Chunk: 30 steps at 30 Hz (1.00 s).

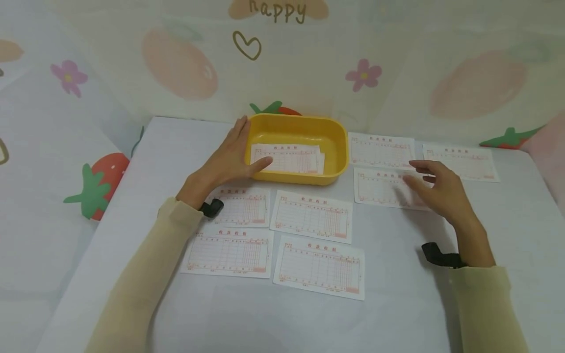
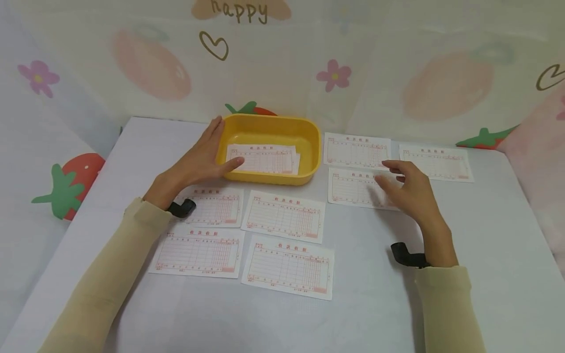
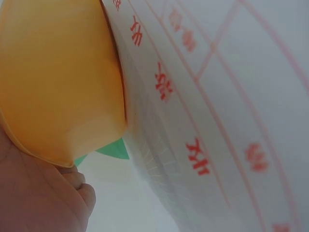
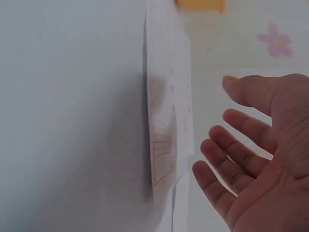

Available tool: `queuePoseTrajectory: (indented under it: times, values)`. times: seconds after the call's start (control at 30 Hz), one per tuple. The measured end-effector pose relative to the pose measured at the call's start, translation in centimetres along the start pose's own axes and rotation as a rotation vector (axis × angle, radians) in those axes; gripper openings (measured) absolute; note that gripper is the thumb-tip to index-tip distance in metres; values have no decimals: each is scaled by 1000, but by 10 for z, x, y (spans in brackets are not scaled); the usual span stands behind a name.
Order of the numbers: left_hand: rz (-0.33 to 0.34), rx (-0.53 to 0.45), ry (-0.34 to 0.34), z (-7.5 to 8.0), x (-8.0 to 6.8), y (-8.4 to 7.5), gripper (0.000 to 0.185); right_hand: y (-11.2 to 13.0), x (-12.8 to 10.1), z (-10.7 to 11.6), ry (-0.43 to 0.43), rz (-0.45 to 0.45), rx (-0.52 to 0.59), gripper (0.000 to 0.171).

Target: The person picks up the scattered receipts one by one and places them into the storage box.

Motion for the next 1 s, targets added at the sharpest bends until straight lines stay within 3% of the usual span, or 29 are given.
queuePoseTrajectory:
  times: [0.43,0.77,1.0]
  values:
    - [-14,-26,-4,-3,2,-1,121,-13,0,-1,84,-34,-163,70]
    - [11,7,0,-3,-3,1,119,-15,-3,-9,113,6,-226,77]
    - [7,6,-3,-1,-1,1,119,-16,-2,-8,136,-66,-279,83]
Point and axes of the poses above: each hand's wrist, its own x-axis towards the middle knuckle, its own z-axis out of the back of the hand, y = z × x, the point moved 6 cm from there along x, towards the middle knuckle, and after that the axes turned 7 degrees about -z, right-handed, at the moved point
